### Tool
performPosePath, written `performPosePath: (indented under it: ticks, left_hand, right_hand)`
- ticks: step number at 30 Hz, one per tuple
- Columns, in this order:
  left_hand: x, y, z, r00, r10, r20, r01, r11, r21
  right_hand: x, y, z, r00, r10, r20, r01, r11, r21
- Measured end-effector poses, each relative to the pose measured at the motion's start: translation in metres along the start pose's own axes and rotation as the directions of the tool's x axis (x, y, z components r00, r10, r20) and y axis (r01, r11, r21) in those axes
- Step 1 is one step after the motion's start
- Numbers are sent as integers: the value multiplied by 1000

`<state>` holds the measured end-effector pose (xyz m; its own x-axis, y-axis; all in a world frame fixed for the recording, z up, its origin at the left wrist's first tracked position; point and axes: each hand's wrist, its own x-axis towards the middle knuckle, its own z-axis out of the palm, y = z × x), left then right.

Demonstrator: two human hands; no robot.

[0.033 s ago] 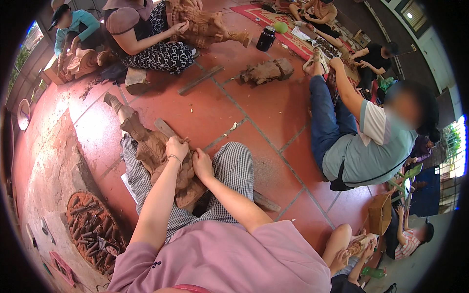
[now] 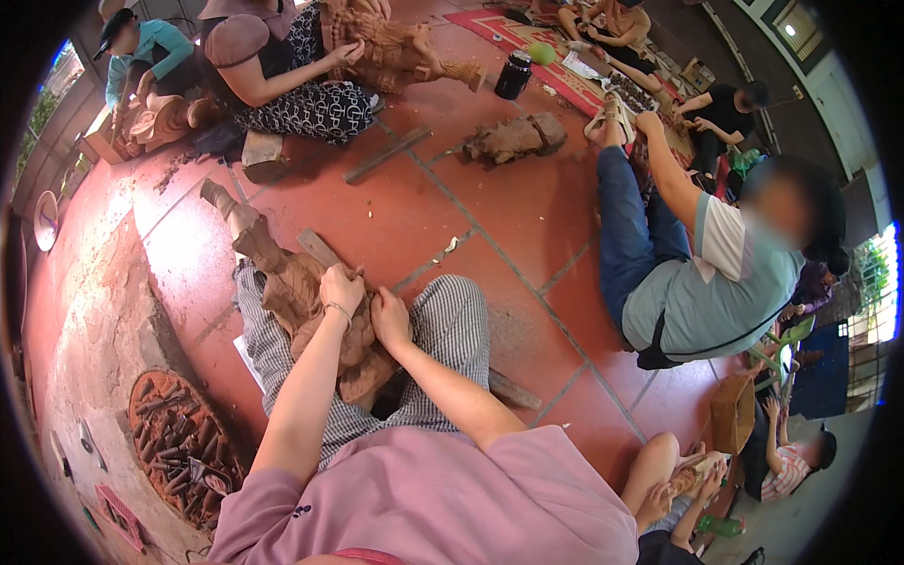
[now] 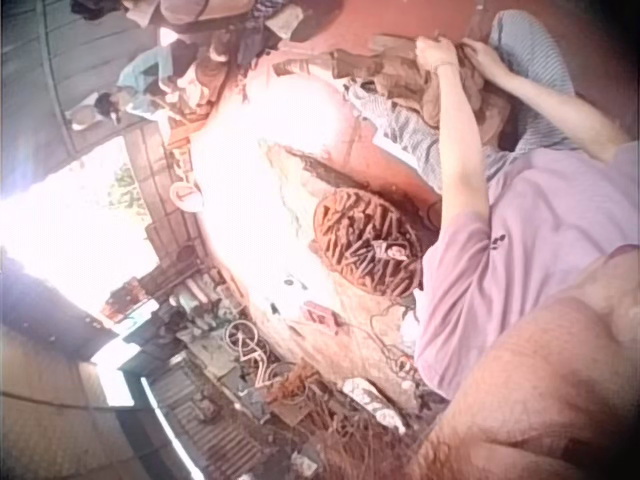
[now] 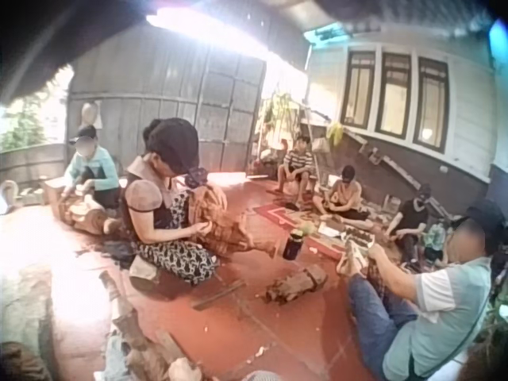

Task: The person sits on the floor and carves a wooden figurine by hand, using small tools to shape and smooth the surface. They rotate the piece frequently to work on different sides and occasionally wipe away shavings.

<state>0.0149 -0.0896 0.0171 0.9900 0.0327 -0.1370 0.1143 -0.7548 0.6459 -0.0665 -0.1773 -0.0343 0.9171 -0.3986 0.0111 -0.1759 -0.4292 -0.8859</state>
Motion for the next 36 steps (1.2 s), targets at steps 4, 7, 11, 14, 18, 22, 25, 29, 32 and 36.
performPosePath:
  ticks: [4,7,11,14,18,22,25,29,32,36]
  left_hand:
    - [-9,-2,-1,996,85,-22,-86,996,-33]
    - [9,-6,3,1000,-25,0,25,1000,-4]
    - [23,-3,2,997,-49,59,44,996,72]
    - [11,-4,-4,998,-35,54,32,998,57]
    - [-9,-3,-5,995,85,-48,-87,996,-29]
    - [4,-8,0,998,50,-45,-50,999,0]
    - [17,-2,0,996,-43,74,37,996,77]
    - [6,-2,-3,997,72,18,-73,997,18]
    - [-7,-3,-4,986,152,-73,-152,988,3]
    - [5,-1,-3,999,12,-39,-12,1000,2]
  right_hand:
    - [1,-8,-3,999,43,-6,-43,998,38]
    - [2,-3,2,999,-38,-28,39,999,37]
    - [2,3,3,999,-44,-18,44,999,-15]
    - [2,3,2,999,-44,-13,43,999,-16]
    - [2,-4,-1,1000,18,3,-18,999,32]
    - [1,-8,1,1000,-9,-27,11,998,68]
    - [3,-1,3,999,-24,-40,26,998,50]
    - [4,1,1,1000,-13,-20,14,999,31]
    - [3,2,0,1000,-15,-5,15,1000,3]
    - [2,-1,0,1000,-15,-24,15,1000,-13]
